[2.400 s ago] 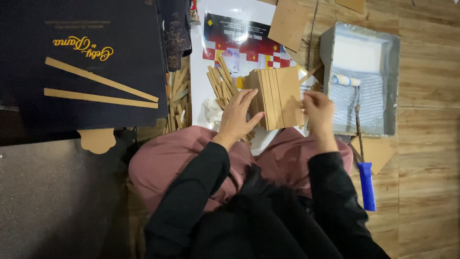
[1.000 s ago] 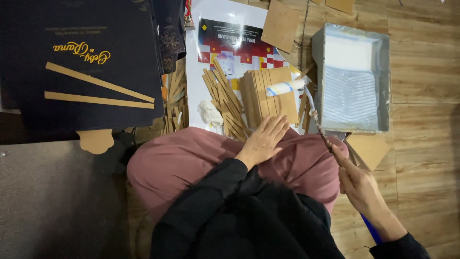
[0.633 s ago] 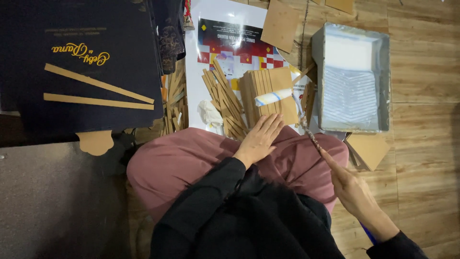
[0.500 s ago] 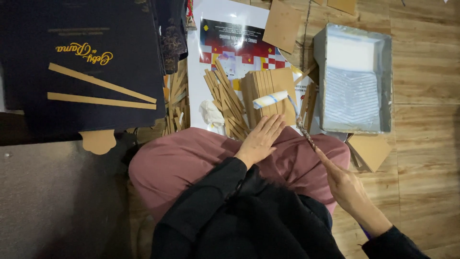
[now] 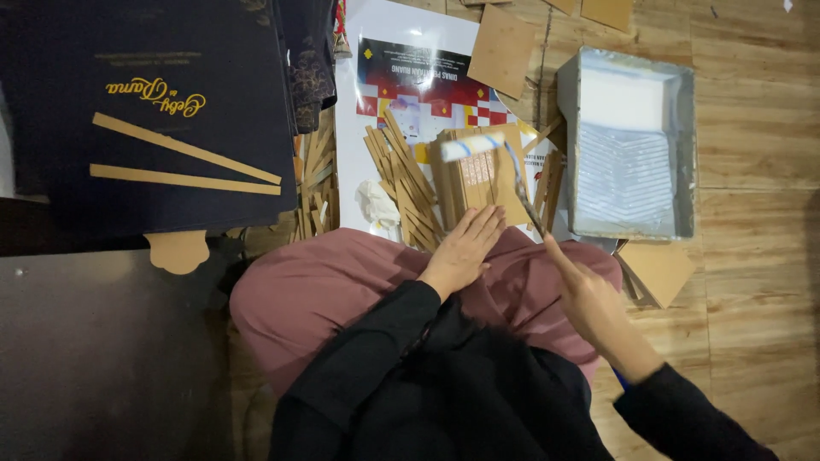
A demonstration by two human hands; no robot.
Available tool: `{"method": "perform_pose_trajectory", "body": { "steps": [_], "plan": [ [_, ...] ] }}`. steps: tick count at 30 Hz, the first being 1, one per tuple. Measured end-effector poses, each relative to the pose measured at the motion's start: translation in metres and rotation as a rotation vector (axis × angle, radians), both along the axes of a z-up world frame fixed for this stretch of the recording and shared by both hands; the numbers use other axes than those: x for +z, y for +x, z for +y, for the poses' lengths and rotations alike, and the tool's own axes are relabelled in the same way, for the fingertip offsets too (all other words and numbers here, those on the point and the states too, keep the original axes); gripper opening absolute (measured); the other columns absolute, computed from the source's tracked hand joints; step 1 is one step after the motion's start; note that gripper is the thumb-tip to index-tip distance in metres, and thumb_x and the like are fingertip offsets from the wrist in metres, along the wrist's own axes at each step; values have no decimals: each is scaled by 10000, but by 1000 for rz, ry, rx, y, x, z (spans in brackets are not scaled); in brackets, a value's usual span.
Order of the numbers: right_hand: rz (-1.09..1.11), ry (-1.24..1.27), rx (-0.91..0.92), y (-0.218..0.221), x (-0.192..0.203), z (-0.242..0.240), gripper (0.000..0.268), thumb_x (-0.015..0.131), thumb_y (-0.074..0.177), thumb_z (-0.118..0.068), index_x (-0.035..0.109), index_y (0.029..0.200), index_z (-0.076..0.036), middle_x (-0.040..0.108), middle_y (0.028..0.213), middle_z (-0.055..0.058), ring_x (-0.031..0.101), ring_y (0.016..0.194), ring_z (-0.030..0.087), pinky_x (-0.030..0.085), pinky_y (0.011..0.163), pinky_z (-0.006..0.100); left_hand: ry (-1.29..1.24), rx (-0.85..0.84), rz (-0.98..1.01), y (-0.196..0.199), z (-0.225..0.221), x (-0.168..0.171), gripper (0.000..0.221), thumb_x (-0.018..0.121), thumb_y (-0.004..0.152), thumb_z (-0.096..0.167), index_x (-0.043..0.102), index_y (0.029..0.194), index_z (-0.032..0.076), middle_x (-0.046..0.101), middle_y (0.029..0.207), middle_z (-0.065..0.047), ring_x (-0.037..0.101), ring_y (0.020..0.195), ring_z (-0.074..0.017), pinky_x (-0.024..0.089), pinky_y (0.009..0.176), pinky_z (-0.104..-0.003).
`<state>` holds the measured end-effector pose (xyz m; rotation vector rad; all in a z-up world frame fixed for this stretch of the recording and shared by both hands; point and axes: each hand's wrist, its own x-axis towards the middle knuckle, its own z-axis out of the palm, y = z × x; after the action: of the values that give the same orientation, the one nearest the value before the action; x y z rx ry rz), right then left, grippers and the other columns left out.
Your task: Applying glue to small cardboard pieces using a paint roller dipped in a glue tray.
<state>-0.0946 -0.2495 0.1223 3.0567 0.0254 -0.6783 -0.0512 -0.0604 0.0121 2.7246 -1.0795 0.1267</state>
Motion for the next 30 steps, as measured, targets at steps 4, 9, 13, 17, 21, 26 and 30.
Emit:
{"method": "perform_pose_trajectory", "body": {
  "steps": [4,9,13,17,21,26,30],
  "plan": [
    [-20,-70,17,-37,17,-4,653,368,846,-158,185,1408,-436,611,879,117,625,814,346,519,727,447,13,-3,-16,-1,0,-1,791,581,772,464,262,1371,56,205,1453,-126,115,1362,-256,54,1145,-422],
    [-30,-60,28,-40,10,-10,671,378,825,-96,217,1411,-380,607,868,151,632,758,370,532,643,437,34,14,-40,-1,-2,-1,856,603,754,478,217,1388,53,164,1465,-129,107,1364,-257,60,1144,-423],
    [42,-64,17,-2,-3,-4,690,366,831,-157,138,1404,-467,609,942,91,620,871,343,514,762,448,25,13,-40,-2,1,4,811,596,765,446,242,1378,51,193,1456,-137,119,1360,-263,56,1142,-422],
    [8,2,16,16,-4,6,697,342,829,-127,147,1413,-453,595,953,79,617,863,334,512,751,441,38,0,-2,-2,3,12,777,579,790,431,241,1382,59,220,1448,-121,129,1359,-250,42,1144,-417],
    [3,-16,17,1,-19,-12,691,353,840,-139,135,1418,-448,591,955,71,616,863,325,510,755,448,21,-3,28,-2,2,9,745,568,806,415,251,1377,56,198,1455,-128,110,1362,-251,29,1141,-420],
    [-9,24,-45,-40,-5,-14,660,335,835,-98,190,1414,-380,600,962,146,606,854,401,507,766,492,-45,-24,-26,-5,0,4,805,627,737,443,300,1351,37,224,1443,-147,142,1355,-272,71,1145,-419],
    [59,-34,-69,-60,3,-15,753,409,749,-75,195,1409,-368,565,820,69,568,588,423,431,527,508,-243,-119,-209,-14,2,16,650,614,759,416,456,1255,26,448,1315,-152,394,1245,-275,261,1080,-405]
  ]
}}
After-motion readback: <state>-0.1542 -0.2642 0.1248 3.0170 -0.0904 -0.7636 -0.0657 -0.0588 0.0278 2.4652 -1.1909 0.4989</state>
